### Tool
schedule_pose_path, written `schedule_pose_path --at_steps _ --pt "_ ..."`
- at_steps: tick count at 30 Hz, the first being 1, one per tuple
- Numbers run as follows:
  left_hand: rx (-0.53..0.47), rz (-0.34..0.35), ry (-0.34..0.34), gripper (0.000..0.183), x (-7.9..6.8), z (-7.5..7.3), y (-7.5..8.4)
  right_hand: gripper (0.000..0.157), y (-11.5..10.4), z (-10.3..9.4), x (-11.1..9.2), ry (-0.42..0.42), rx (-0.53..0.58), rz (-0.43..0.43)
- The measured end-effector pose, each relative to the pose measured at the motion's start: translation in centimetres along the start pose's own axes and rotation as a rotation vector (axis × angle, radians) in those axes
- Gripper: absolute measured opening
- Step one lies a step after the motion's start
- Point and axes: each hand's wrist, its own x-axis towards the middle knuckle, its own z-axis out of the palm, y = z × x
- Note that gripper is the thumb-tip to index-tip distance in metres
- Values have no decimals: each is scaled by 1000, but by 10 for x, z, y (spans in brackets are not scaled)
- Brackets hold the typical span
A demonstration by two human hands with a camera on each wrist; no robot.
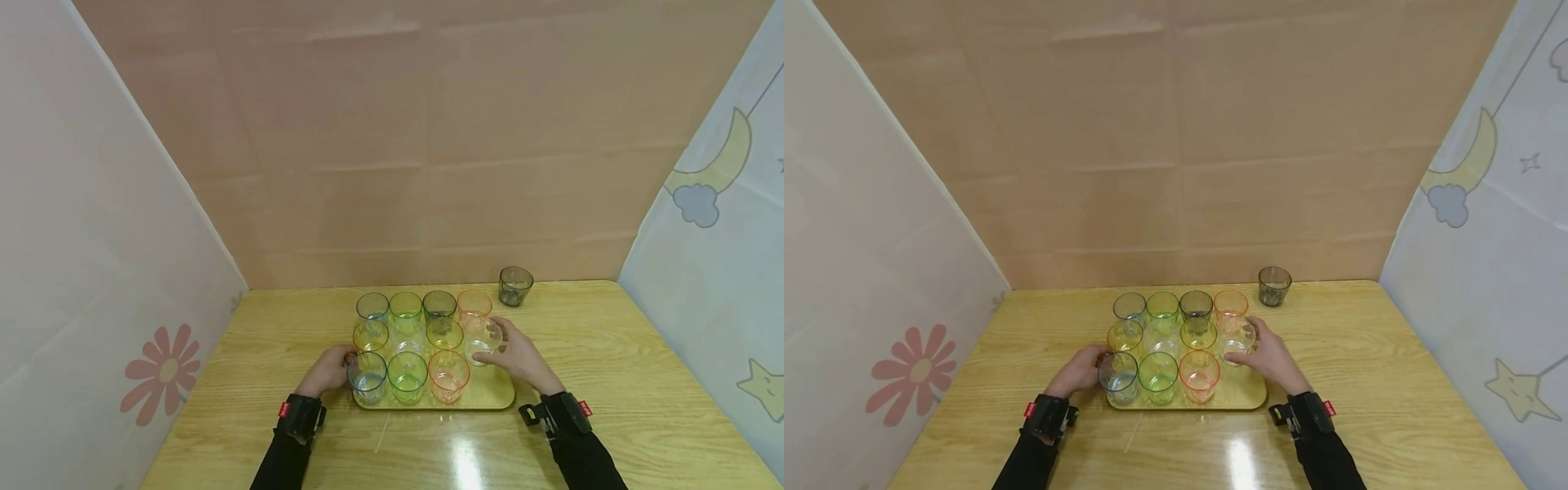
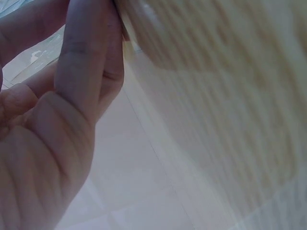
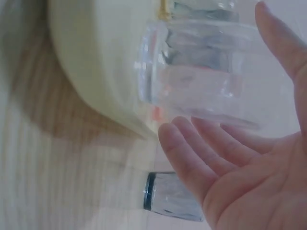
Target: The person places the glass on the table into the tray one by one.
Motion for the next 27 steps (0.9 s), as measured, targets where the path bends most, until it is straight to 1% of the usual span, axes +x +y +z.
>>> schedule_pose_path --at_steps 3,7,9,11,13,14,18,19,20,24,27 --pt "-3 -6 -1 34 0 0 -1 101 2 -5 -2 -15 46 -19" --pt "-4 -8 2 34 0 0 -2 96 8 -11 -5 -26 92 -87" --pt "-8 -11 3 36 1 0 -2 93 14 -14 -3 -12 130 -126" --pt "-9 -14 7 37 1 0 -2 89 16 -20 -2 8 173 -143" --pt "-1 -18 13 38 2 1 -1 80 28 -22 3 72 241 -173" --pt "9 -16 16 38 2 1 -1 77 27 -25 3 96 266 -173" --pt "12 -7 19 37 1 0 -1 64 22 -35 4 220 281 -125" --pt "14 -3 21 36 2 1 0 63 16 -39 3 253 254 -92" --pt "17 3 22 36 2 1 0 63 11 -43 4 288 233 -61" --pt "15 10 20 33 3 1 0 63 14 -51 16 439 209 33" --pt "5 7 15 33 3 1 0 68 19 -56 26 500 215 69"
